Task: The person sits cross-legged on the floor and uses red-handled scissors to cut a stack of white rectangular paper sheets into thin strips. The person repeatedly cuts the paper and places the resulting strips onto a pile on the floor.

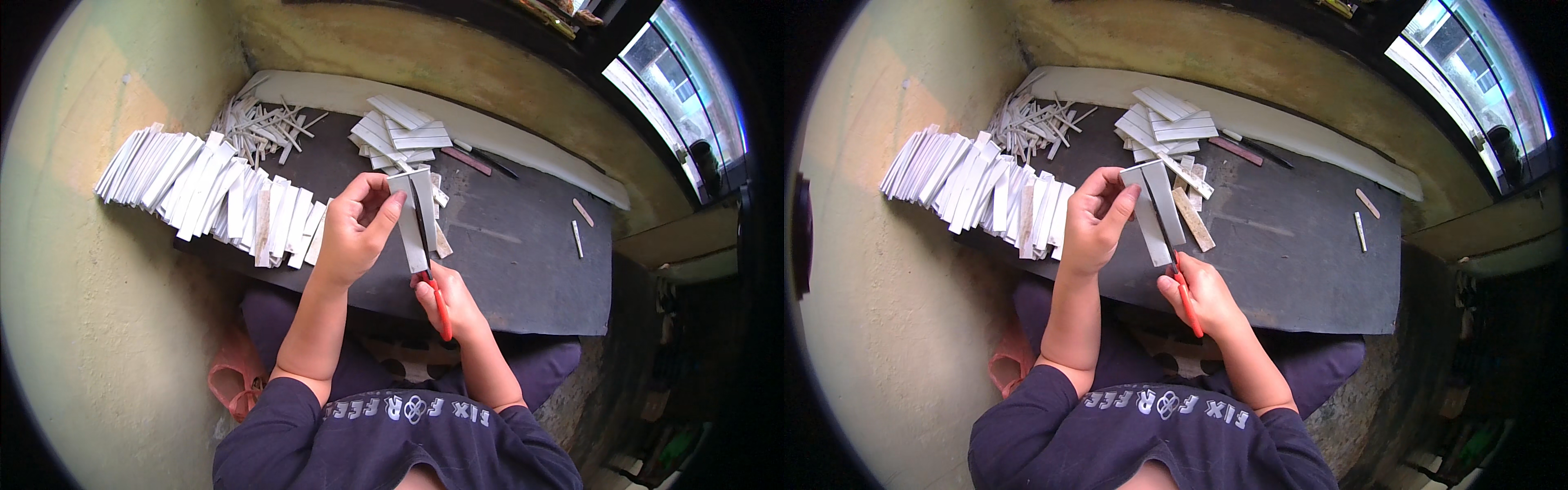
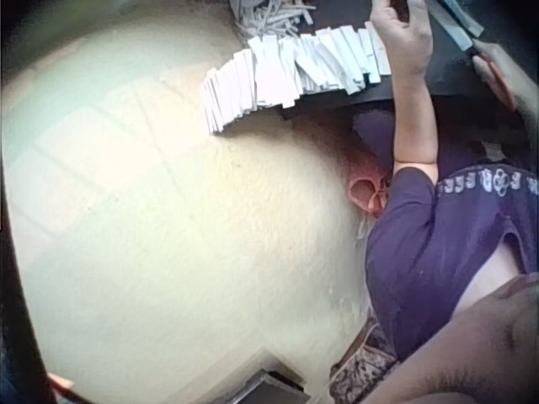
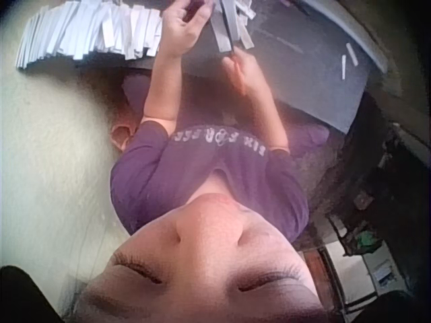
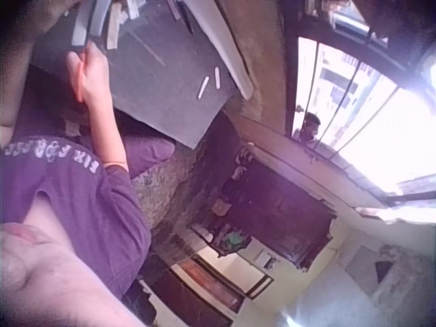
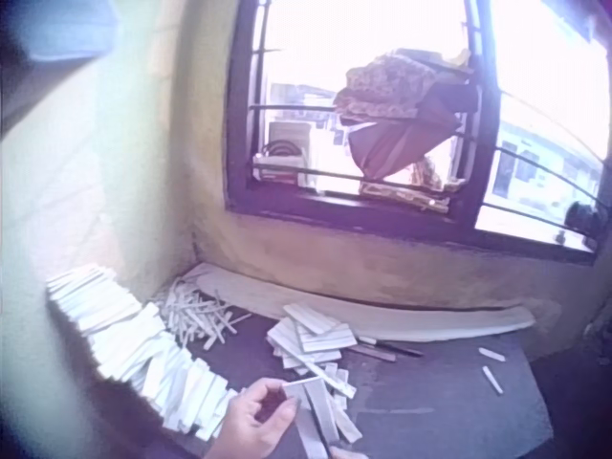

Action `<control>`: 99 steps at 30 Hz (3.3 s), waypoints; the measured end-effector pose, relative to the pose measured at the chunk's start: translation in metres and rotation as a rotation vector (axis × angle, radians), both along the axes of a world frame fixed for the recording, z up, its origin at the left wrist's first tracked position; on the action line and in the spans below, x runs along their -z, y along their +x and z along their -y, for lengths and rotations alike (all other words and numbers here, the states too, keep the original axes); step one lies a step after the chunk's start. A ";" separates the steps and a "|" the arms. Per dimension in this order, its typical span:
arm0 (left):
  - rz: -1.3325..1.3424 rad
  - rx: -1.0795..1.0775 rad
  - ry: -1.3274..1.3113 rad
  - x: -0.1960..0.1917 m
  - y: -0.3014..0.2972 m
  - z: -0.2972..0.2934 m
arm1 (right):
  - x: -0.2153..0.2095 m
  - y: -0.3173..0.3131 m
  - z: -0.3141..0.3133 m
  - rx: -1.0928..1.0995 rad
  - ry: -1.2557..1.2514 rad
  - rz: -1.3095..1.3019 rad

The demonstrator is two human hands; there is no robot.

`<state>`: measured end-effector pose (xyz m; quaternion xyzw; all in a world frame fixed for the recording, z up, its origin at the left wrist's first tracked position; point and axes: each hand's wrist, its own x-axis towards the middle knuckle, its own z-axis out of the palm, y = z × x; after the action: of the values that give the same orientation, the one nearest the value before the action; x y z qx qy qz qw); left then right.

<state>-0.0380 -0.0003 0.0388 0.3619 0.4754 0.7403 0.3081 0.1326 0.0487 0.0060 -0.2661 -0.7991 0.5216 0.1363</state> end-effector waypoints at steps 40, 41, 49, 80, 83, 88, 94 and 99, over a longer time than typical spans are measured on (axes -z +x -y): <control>0.045 0.032 -0.068 0.010 -0.005 -0.010 | 0.026 -0.012 -0.005 0.146 -0.006 -0.067; 0.040 0.026 -0.081 0.010 -0.005 -0.010 | 0.026 -0.012 -0.005 0.147 -0.013 -0.065; 0.032 0.011 -0.082 0.013 -0.008 -0.011 | 0.023 -0.014 -0.006 0.145 -0.026 -0.050; -0.077 0.329 -0.225 0.014 -0.012 0.003 | 0.002 -0.003 -0.008 -0.021 -0.314 -0.150; -0.104 0.321 -0.238 0.019 -0.013 0.000 | 0.010 0.001 -0.015 -0.018 -0.340 -0.200; -0.012 0.208 -0.300 0.037 -0.015 -0.016 | 0.006 0.008 -0.039 0.062 -0.453 -0.331; -0.017 0.112 -0.425 0.071 -0.010 -0.039 | -0.013 0.018 -0.099 0.124 -0.241 -0.215; -0.029 0.077 -0.397 0.071 -0.005 -0.047 | 0.004 0.023 -0.129 0.133 -0.241 -0.329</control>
<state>-0.0426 0.0463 -0.0318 0.3225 0.6021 0.6145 0.3947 0.1560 0.1772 0.0017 -0.2440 -0.6785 0.6397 0.2661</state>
